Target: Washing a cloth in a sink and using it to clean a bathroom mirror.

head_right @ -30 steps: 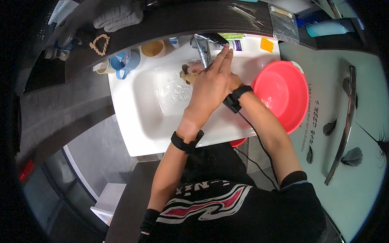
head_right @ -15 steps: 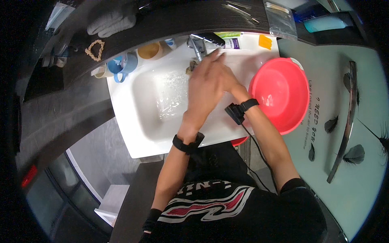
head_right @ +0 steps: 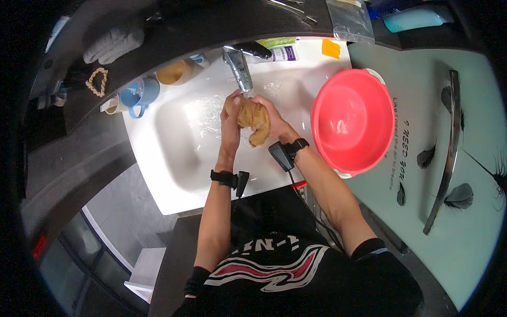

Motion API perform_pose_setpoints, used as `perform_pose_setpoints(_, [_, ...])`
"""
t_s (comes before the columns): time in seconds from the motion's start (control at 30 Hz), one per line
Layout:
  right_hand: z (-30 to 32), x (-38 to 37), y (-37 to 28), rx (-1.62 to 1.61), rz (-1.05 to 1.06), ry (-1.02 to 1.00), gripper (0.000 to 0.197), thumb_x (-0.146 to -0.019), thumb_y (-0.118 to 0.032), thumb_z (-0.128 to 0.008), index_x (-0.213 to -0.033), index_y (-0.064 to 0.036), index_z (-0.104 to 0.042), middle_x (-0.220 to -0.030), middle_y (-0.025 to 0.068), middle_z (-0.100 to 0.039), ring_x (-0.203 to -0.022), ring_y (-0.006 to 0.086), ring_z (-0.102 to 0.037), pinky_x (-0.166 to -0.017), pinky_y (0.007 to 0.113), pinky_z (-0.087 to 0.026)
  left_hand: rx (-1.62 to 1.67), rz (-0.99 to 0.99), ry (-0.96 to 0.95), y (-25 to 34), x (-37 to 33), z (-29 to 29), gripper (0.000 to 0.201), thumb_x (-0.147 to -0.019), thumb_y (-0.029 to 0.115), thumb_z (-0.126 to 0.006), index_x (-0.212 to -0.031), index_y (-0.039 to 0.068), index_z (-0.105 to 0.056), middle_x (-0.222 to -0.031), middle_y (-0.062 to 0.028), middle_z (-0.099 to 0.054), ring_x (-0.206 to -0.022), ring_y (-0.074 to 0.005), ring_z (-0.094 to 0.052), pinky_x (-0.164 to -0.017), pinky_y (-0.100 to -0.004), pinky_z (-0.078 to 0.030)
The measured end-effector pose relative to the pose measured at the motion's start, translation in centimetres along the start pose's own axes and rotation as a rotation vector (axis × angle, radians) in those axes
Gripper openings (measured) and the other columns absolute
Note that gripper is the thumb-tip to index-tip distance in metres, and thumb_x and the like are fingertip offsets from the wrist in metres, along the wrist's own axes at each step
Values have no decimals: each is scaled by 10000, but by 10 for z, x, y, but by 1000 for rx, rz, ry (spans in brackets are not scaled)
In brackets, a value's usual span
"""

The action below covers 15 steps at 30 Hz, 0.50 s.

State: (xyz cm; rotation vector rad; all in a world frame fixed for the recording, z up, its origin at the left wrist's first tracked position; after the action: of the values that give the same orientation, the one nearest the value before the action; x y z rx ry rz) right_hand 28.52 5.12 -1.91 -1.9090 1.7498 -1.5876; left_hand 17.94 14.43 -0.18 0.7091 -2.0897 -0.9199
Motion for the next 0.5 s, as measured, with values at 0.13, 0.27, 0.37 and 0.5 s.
perform_pose_setpoints(0.13, [-15, -17, 14, -200, -204, 221, 259, -974, -334, -504, -919, -101, -602, -743, 32, -607, -609, 157, -594, -531, 331, -497, -77, 8, 100, -22, -7, 2, 307, -973, 282, -640, -1076, -7, -631, -963, -52, -644, -815, -126, -617, -715, -278, -516])
perform_pose_setpoints(0.27, [-4, -9, 13, 88, 128, 444, 326, -984, -295, -480, -974, -2, -624, -778, 47, -620, -675, 157, -592, -601, 309, -498, -110, 35, 249, -39, -16, -3, 247, -956, 243, -650, -898, 4, -650, -818, -21, -635, -705, -107, -574, -630, -283, -481])
perform_pose_setpoints(0.37, [7, 0, 10, 428, 360, 505, 358, -997, -286, -473, -1072, 35, -613, -837, 55, -612, -752, 146, -577, -650, 293, -502, -322, -20, 306, -49, -21, -9, 272, -952, 227, -658, -802, 0, -646, -728, -1, -602, -673, -93, -545, -602, -284, -453])
perform_pose_setpoints(0.5, [22, 10, 10, 431, 341, 624, 507, -961, -385, -563, -1307, -18, -515, -1032, 152, -659, -926, 216, -654, -724, 335, -543, -220, -11, 402, -46, -27, -17, 308, -966, 237, -645, -778, -7, -647, -700, 4, -586, -657, -95, -539, -586, -297, -437])
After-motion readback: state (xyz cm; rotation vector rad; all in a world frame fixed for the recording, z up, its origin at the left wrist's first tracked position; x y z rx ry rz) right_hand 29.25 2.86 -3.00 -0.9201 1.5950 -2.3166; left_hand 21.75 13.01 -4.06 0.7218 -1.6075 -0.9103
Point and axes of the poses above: each hand's wrist, its own x-axis away from the middle knuckle, its own z-axis out of the back of the hand, y = z × x, the point moved 4 cm from there along -x, towards the middle knuckle
